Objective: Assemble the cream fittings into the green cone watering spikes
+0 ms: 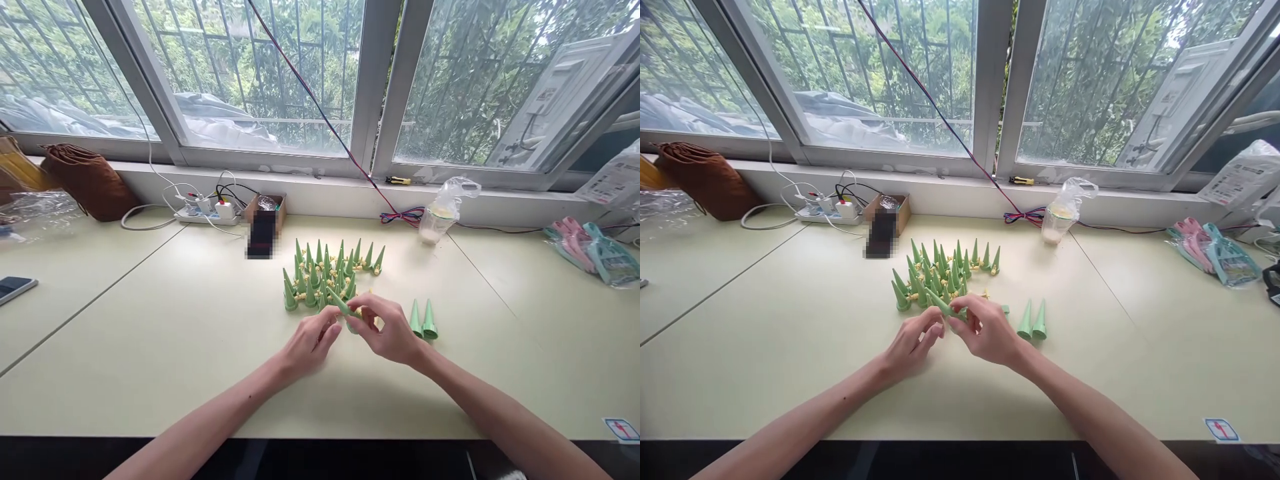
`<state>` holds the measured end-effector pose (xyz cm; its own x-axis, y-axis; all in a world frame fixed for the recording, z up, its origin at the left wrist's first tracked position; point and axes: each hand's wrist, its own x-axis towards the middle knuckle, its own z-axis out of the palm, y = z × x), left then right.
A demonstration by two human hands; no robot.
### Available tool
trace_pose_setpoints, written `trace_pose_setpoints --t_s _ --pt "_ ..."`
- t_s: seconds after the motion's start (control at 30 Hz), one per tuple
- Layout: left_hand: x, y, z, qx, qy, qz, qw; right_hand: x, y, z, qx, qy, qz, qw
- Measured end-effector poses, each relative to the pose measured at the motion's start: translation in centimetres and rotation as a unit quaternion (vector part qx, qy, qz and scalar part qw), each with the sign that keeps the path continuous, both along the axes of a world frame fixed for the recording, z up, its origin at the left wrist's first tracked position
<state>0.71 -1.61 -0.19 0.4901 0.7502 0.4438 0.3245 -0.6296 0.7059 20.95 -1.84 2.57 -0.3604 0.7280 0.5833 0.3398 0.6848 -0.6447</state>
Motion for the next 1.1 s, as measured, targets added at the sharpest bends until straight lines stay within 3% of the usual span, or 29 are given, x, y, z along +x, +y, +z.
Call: trace_pose_setpoints --t_s 0.23,0.37,0.53,0.7,0.83,1.1 --pt "0.5 -0.2 0.6 -0.123 -0.056 0.026 0.99 -0.2 -0.5 -2.6 -0.035 0.014 0.047 0.998" --pt "0.8 -0.2 0.8 -0.149 -0.077 0.038 0.985 0.5 0.0 -2.8 -0.006 -0.012 -0.032 0.999" --pt "0.6 -0.1 0.5 -0.079 -0.039 0.061 0.994 2.6 2.0 -2.0 0.02 -0.064 -0.184 0.981" --pt "0.5 0.0 0.1 0.06 0.021 0.081 0.995 4.0 3.8 -1.3 -0.008 -0.186 -0.258 0.948" --pt "0.5 0.1 0.1 0.105 0.047 0.087 0.99 4.3 4.5 -1.8 -0.043 -0.246 -0.243 0.937" --pt "0.4 0.4 0.2 0.045 0.053 0.058 0.996 4.2 5.2 -2.9 -0.065 -0.31 -0.185 0.93"
